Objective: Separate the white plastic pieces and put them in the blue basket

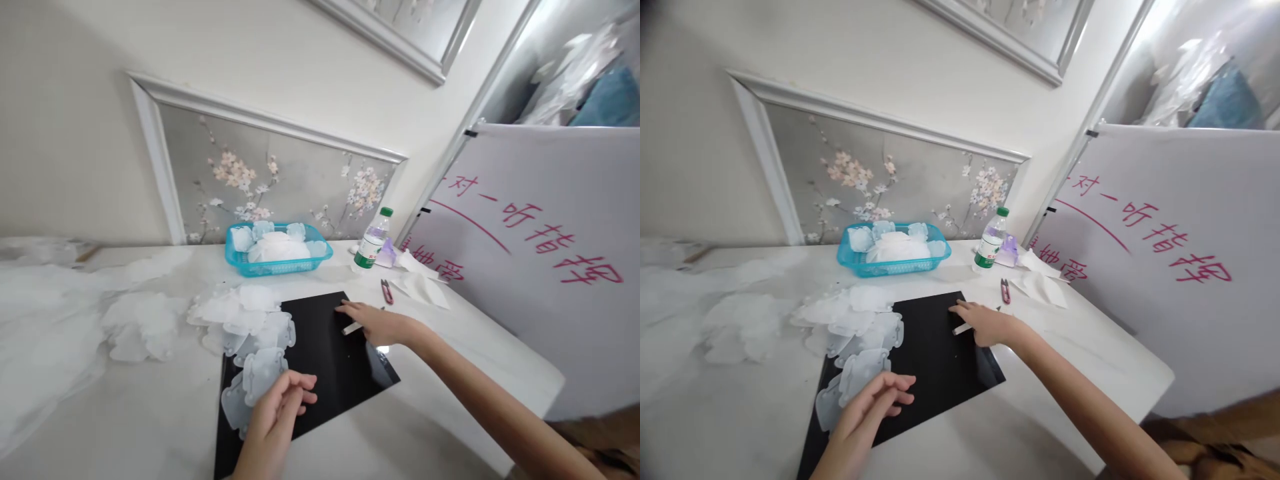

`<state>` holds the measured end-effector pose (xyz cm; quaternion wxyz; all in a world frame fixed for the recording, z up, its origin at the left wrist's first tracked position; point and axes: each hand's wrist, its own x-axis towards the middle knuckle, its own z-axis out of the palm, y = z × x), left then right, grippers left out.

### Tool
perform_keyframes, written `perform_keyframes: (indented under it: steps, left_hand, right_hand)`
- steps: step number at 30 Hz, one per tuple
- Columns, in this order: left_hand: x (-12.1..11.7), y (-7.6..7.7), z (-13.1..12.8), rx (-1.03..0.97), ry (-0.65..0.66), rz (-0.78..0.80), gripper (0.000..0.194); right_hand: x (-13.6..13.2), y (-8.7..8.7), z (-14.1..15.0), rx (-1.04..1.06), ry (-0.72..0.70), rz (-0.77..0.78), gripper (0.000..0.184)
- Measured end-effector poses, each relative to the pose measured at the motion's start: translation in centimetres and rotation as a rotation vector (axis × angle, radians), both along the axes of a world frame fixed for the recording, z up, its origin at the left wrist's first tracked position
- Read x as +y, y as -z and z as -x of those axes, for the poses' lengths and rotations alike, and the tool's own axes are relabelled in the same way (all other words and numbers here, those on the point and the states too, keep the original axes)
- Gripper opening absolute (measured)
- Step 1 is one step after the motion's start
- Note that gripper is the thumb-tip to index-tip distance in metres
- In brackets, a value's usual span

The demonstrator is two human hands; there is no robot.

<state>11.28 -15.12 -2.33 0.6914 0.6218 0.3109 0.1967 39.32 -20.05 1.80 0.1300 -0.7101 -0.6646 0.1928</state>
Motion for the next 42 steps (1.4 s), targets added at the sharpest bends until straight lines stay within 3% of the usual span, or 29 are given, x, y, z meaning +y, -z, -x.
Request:
perform_keyframes:
  steps: [2,6,12,17,23,27,33,36,42]
  left_hand:
    - [0.0,0.2,-0.1,0.02,-0.01,-0.025,0.035]
    - [0.1,0.5,0.1,0.053,0.037,-0.126,0.037]
    - [-0.6,0.1,0.5,0.063,0.054,-0.22,0.03]
    - [-1.1,-1.1,0.4,0.077,-0.003,-0.217,0.015]
    - [-0.4,-1.8,0.9,0.171,-0.121,-0.267,0.014]
    - [0.2,-1.9,1.4,0.194,-0.073,-0.509,0.015]
    - [3.7,-1.7,2.6,0.323,0.015,-1.289,0.023]
    - [4.6,-1.6,3.1,0.312,0.014,-1.378,0.025]
    - [3.4,-2.4,3.3,0.21,0.13,-1.584,0.031]
  right_hand:
    - [-1.1,0.6,-0.2,-0.072,-0.075,-0.009,0.07]
    - [-0.4,2.4,-0.4,-0.103,0.034,-0.28,0.038]
    - [0.6,5.8,0.5,-0.068,0.145,-0.465,0.035]
    - [-0.2,7.6,0.2,-0.034,0.121,-0.545,0.025]
    - [-0.5,8.6,-0.7,-0.059,0.086,-0.543,0.022]
    - [-0.7,8.4,-0.8,-0.072,0.069,-0.558,0.022]
    - [-0.8,8.0,-0.6,-0.063,0.066,-0.543,0.022]
    - [-0.9,7.8,-0.5,-0.046,0.077,-0.519,0.021]
    - [-0.7,7.4,-0.3,-0.013,0.095,-0.505,0.021]
